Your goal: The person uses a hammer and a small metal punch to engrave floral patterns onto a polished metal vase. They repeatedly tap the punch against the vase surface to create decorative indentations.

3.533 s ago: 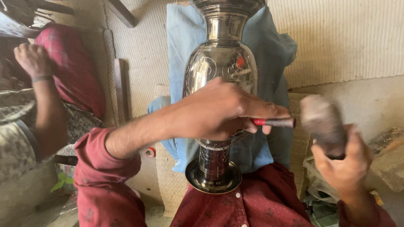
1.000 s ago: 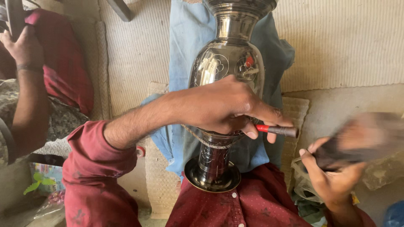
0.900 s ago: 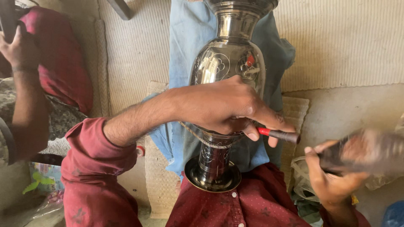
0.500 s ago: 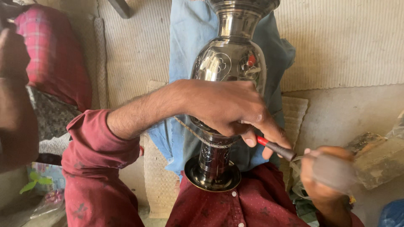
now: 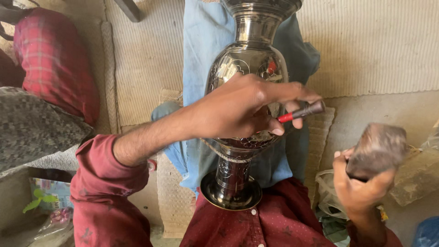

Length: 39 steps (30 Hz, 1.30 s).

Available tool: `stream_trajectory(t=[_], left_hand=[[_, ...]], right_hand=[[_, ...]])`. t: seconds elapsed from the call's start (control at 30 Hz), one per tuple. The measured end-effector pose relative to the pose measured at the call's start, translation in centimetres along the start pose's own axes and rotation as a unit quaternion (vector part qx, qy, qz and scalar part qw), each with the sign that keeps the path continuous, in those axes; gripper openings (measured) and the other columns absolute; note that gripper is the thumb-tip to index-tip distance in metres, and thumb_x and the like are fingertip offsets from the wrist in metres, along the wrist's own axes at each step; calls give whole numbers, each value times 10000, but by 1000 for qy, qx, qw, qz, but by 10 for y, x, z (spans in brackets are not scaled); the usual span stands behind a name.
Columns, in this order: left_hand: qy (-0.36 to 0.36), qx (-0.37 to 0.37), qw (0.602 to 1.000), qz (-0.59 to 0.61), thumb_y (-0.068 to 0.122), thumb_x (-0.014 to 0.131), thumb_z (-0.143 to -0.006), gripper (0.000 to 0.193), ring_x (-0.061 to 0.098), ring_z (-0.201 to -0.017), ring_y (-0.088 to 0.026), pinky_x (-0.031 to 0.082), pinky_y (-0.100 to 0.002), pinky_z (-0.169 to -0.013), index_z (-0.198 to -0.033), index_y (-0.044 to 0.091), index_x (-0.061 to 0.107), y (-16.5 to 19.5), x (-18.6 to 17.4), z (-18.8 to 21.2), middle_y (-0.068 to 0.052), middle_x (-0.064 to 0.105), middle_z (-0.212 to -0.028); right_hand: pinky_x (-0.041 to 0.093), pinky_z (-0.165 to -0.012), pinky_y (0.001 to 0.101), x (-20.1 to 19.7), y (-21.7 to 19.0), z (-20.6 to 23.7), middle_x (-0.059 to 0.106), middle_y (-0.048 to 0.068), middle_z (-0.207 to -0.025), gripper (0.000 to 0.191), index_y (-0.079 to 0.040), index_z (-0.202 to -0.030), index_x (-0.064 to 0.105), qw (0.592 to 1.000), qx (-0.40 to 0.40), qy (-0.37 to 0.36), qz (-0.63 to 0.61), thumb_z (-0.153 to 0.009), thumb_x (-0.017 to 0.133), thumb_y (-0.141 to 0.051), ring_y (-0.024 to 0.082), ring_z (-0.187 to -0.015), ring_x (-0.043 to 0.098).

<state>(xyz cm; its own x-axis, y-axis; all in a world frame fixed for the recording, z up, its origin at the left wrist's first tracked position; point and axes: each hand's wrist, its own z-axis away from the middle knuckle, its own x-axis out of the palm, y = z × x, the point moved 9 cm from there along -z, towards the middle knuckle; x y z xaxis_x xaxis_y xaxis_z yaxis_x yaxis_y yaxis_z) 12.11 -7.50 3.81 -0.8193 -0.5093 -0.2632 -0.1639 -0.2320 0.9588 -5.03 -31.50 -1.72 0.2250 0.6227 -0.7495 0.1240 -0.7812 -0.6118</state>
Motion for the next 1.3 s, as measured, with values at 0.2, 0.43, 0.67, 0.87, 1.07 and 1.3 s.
stream_trajectory(t=[0.2, 0.43, 0.67, 0.87, 1.07, 1.3], left_hand=[[-11, 110, 994, -26, 150, 782, -941, 644, 756, -1111, -173, 603, -317, -833, -1519, 200, 503, 20, -1, 6, 89, 764, -1256], [-27, 114, 993, -12, 125, 750, -971, 631, 761, -1104, -158, 611, -309, -851, -1538, 203, 483, 21, 0, 8, 95, 764, -1261], [72, 82, 994, -25, -15, 722, -927, 641, 759, -1151, -188, 632, -301, -874, -1510, 166, 527, 25, -8, 22, 19, 759, -1278], [220, 47, 974, -7, -61, 723, -961, 612, 751, -1186, -169, 653, -266, -912, -1508, 101, 499, 25, -16, 43, -47, 723, -1304], [301, 52, 952, 28, -182, 609, -922, 693, 749, -1220, -224, 643, -287, -937, -1540, 77, 433, 21, -11, 57, -113, 690, -1374], [398, -42, 913, 86, -90, 736, -996, 587, 718, -657, -36, 592, -184, -600, -1510, 44, 489, 4, -1, 79, -64, 794, -1164]], right_hand=[[595, -849, 331, -10, 29, 6, 635, 173, -1119, 985, -145, -1692, 49, 987, 56, -21, -148, -1009, 695, 151, 224, -870, 629], [550, -728, 406, -15, 8, -21, 638, 214, -923, 1170, -254, -1598, 29, 995, -28, -93, 19, -793, 796, 111, 288, -778, 659], [557, -765, 329, -14, -26, -76, 653, 205, -1037, 953, -82, -1637, 234, 987, -65, -141, -29, -856, 758, 72, 257, -845, 671], [544, -706, 288, -15, -7, -106, 653, 132, -934, 561, 31, -1392, 394, 972, 98, -207, -42, -962, 756, 50, 189, -755, 664], [567, -612, 302, 1, 5, -134, 687, 179, -1067, 787, 64, -1506, 528, 934, -48, -350, 47, -746, 729, 44, 182, -746, 690], [536, -674, 286, 19, 47, -161, 605, 102, -1000, 715, -125, -1483, 475, 901, 27, -422, 93, -823, 706, 25, 179, -745, 619]])
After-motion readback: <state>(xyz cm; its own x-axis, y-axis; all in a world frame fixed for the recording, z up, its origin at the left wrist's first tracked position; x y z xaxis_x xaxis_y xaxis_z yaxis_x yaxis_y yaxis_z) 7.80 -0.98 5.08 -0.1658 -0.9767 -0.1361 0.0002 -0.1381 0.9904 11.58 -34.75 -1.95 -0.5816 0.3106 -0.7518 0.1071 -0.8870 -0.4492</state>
